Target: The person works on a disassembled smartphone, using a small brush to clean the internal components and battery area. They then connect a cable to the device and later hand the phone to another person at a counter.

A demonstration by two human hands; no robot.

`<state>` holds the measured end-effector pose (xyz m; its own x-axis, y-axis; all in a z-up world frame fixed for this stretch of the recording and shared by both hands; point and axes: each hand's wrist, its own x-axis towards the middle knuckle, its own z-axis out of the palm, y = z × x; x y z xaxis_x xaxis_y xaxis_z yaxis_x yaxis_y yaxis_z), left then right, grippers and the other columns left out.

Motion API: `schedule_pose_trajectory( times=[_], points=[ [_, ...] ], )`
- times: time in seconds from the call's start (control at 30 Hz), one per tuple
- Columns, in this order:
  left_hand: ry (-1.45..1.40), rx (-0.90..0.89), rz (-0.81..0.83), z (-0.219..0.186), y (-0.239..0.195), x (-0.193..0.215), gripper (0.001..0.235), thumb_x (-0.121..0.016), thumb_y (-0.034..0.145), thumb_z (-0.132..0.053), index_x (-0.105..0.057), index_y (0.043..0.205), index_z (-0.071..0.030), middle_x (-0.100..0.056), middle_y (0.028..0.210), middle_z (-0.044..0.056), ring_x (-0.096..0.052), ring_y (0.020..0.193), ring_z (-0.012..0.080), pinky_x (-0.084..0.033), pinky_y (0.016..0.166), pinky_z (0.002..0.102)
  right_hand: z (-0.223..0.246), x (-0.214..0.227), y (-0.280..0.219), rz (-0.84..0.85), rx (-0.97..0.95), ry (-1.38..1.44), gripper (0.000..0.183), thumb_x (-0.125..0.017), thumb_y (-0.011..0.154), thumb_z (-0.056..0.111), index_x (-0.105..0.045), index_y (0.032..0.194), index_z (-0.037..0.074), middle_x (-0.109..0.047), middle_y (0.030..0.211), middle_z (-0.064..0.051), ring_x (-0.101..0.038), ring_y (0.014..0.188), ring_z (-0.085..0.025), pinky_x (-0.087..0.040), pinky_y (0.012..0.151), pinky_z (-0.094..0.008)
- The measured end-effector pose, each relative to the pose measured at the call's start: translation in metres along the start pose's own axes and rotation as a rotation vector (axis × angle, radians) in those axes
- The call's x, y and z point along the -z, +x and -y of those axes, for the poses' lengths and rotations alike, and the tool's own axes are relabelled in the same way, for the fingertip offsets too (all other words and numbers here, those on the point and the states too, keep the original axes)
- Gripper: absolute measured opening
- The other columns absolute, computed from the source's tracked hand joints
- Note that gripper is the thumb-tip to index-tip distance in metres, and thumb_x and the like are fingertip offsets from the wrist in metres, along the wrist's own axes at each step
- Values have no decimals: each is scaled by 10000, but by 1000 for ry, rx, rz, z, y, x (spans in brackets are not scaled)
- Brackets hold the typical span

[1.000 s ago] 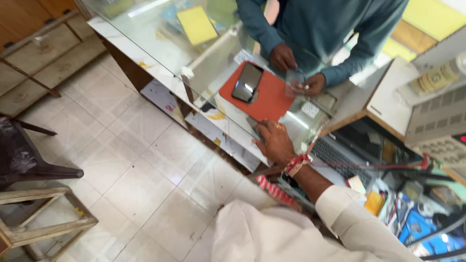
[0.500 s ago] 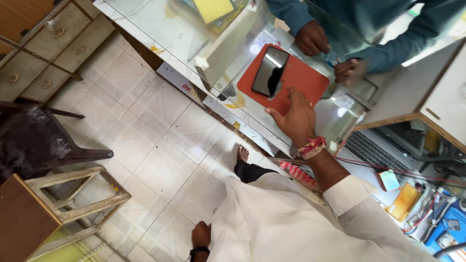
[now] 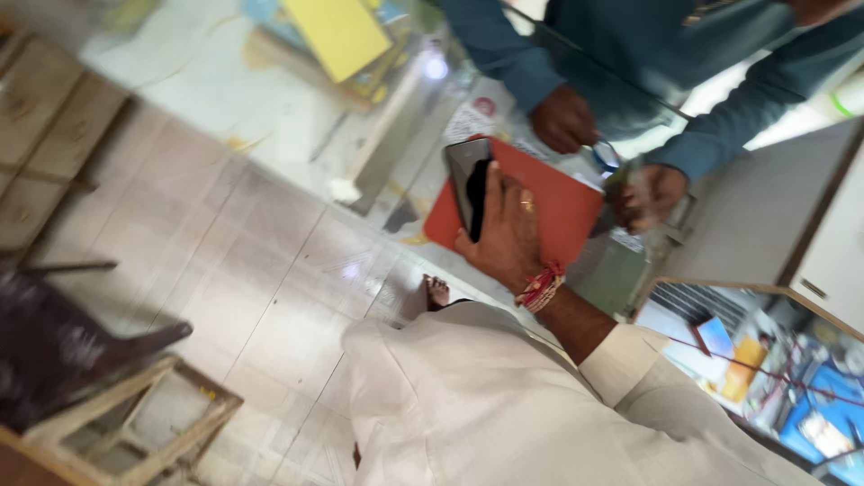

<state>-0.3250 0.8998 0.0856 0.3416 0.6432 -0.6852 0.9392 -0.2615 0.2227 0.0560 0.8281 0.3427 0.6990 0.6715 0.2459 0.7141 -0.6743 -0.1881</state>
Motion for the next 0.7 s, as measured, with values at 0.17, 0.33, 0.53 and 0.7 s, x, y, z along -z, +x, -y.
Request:
schedule_pose_trajectory(
  times=[0.17,0.33,0.53,0.7],
  points=[
    [-165,-96,-218,-13,46,49,212,-712,963,-214,-718,899,-11,-721,818,172,-681,681,301,-544,639,410,-23,10,-2,-44,7,133,1101,-781,752,271,-164,1597,-72,-463,1418,-295,-464,1261,-476,-373,1110,-569],
    [-602,-710,-789,-74,92,181,127,-744,965,-109,-699,914,-3,-716,837,139,-676,685,234,-536,627,344,-26,11,2,-2,-101,122,1141,-837,750,336,-174,1582,-78,-461,1368,-317,-462,1232,-490,-370,1087,-579],
    [-609,-1242,-488,-215,88,334,100,-760,947,-52,-703,991,17,-723,893,116,-662,743,191,-532,681,310,-11,-1,14,-85,-247,99,1177,-872,724,359,-195,1592,-58,-492,1307,-301,-493,1164,-467,-423,1036,-559],
    [-583,-1298,218,-294,78,361,325,-780,924,-117,-656,1205,-12,-764,1006,99,-742,896,184,-597,774,299,17,-4,8,-242,-360,183,1193,-889,715,319,-200,1617,-48,-537,1273,-234,-519,1161,-417,-424,1056,-553]
  ],
)
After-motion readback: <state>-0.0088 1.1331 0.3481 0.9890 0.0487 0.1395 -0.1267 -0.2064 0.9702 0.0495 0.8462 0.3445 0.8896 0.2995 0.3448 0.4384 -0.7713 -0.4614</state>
